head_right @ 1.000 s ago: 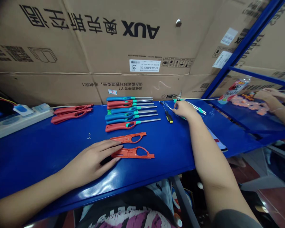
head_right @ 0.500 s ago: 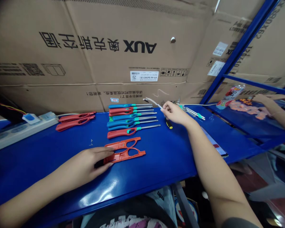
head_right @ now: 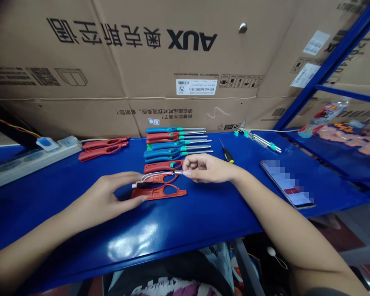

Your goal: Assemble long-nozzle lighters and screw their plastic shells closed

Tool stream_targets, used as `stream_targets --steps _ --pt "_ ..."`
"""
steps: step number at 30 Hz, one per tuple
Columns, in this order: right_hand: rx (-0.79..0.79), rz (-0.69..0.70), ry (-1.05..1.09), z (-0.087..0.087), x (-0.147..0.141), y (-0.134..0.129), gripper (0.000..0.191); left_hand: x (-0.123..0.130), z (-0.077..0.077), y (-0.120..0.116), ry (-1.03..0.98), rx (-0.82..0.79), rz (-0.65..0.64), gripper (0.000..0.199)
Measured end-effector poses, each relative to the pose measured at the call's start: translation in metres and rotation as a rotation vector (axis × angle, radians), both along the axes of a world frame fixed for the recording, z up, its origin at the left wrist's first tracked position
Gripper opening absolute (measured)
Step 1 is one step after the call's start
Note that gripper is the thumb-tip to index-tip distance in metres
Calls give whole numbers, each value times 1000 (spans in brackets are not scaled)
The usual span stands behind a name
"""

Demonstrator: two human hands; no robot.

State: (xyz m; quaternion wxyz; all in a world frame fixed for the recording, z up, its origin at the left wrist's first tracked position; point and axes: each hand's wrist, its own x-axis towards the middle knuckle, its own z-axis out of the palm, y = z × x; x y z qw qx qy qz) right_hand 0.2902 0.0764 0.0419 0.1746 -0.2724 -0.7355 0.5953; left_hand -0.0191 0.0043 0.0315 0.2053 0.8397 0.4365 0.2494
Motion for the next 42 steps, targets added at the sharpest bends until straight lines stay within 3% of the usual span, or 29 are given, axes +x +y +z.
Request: stream_targets --steps 5,8,19,27,35,42 --pt "107 24 -6 -4 -1 -1 23 7 -3 -2 -347 -400 89 38" --pt "209 25 -23 -7 0 1 22 10 -4 -1 -454 -577 95 37" --pt "331 21 -106 -5 -3 -2 25 11 -4 -2 -676 -703 165 27" --pt "409 138 -293 0 4 -1 27 16 -18 0 -570 -579 150 32" --pt "487 133 -428 2 4 -3 25 15 -30 1 -213 -110 53 22" --pt "451 161 -430 3 3 -6 19 15 -32 1 -167 -47 -4 20"
